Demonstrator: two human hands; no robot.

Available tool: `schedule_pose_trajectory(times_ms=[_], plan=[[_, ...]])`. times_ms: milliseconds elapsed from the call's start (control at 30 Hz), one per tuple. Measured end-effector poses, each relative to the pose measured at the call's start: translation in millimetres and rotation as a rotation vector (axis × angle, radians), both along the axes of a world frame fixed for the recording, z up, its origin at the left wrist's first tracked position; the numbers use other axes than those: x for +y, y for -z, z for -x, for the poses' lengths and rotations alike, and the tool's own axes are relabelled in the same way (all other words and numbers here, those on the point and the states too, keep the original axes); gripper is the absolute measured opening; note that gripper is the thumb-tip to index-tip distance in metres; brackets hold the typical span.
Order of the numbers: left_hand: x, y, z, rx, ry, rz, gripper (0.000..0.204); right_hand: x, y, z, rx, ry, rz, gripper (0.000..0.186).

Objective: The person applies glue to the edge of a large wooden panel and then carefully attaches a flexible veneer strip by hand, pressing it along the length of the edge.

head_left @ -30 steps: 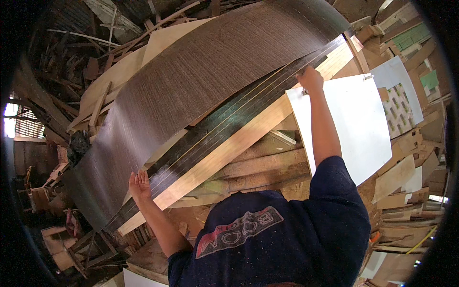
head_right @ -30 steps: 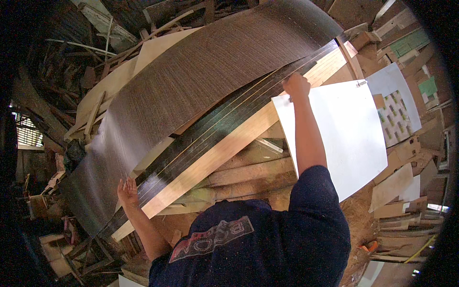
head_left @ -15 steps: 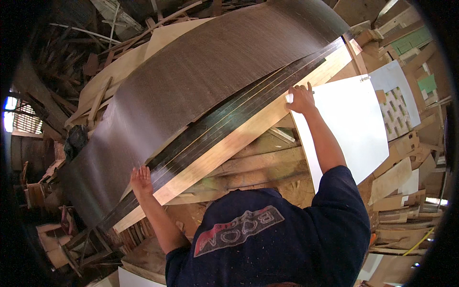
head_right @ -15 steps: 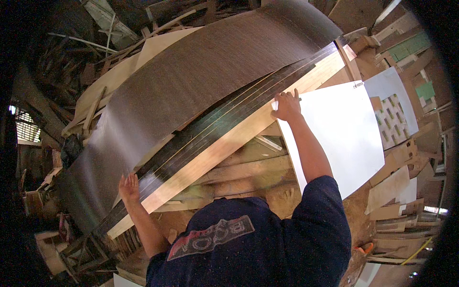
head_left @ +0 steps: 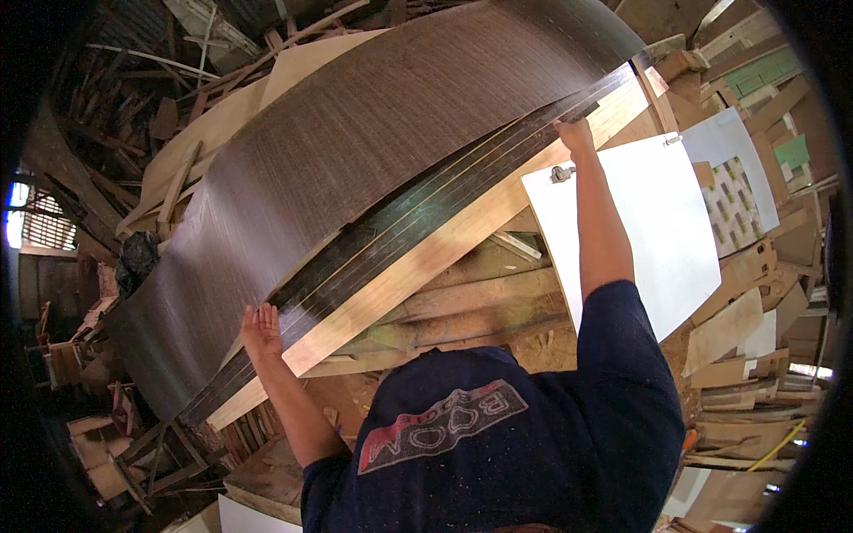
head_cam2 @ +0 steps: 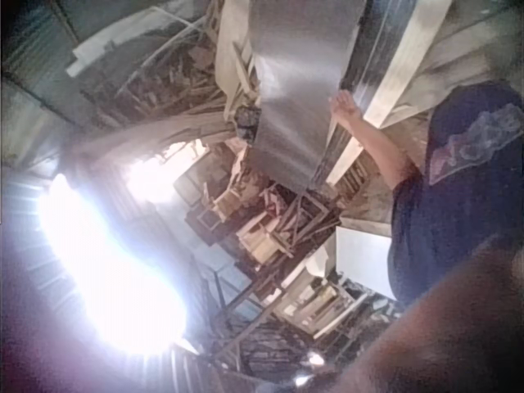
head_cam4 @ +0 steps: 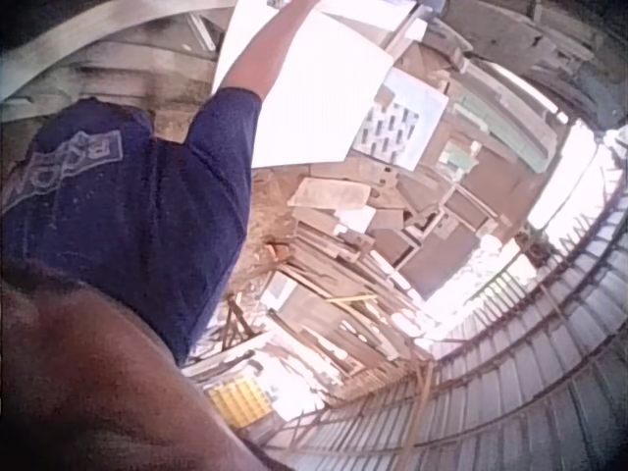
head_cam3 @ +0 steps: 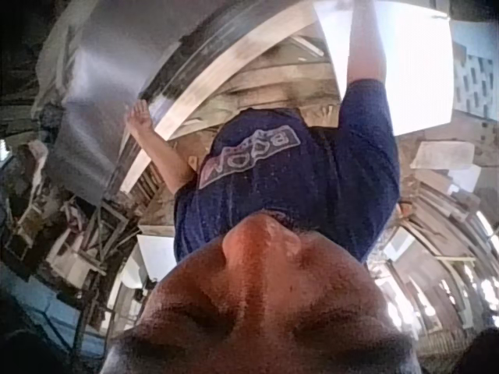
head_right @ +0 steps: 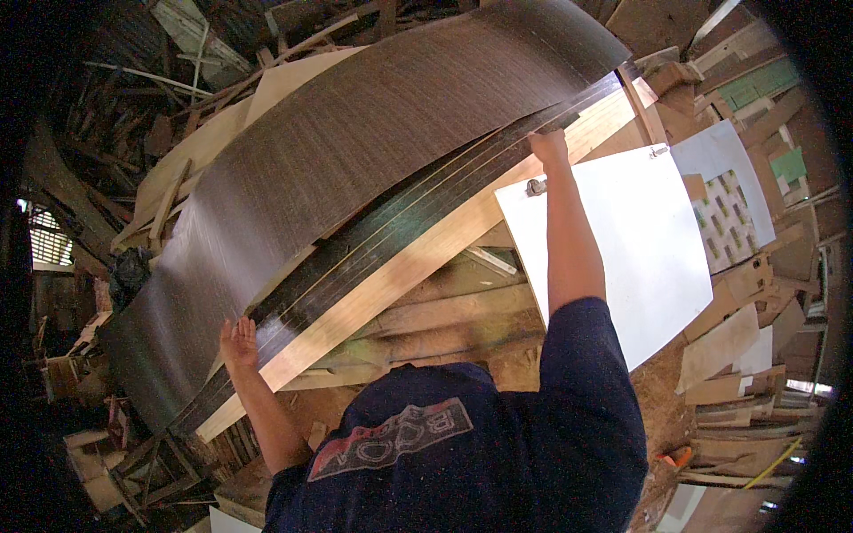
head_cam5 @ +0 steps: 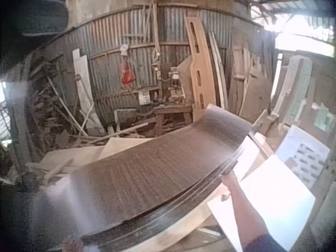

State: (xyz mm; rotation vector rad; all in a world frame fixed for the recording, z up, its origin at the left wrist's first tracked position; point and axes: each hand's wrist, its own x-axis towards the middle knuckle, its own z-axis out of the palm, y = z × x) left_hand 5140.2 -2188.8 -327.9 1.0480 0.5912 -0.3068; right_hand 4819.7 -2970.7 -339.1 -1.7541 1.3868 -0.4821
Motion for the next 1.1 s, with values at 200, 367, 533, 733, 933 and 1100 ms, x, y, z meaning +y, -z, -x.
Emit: schedule_pose_trajectory(times_ms=[200,367,533,733,933,1100], plan=[[-37,-9,3,-0.002,0.078,-0.008,0.051,-95,72,26,-0.105,0.291,-0.203,0.043],[-23,18,62,-0.007,0.137,-0.183,0.039,-46,57,-8,-0.346,0.423,-0.341,0.029],[-98,26,125,-0.778,0.805,-0.933,0.051,-41,56,31,-0.134,0.233,0.359,0.027],[-141,12,172,-0.956,1.098,-1.367,0.077,27,-54,6,-0.386,0.183,0.486,0.026],[-132,35,177,-0.975,1.011,-1.474,0.091,108,-165,-13,-0.627,-0.034,0.487,0.018],[-125,40,177,-0.972,0.845,-1.433,0.104,143,-253,-4,-1.019,-0.078,0.643,0.014]])
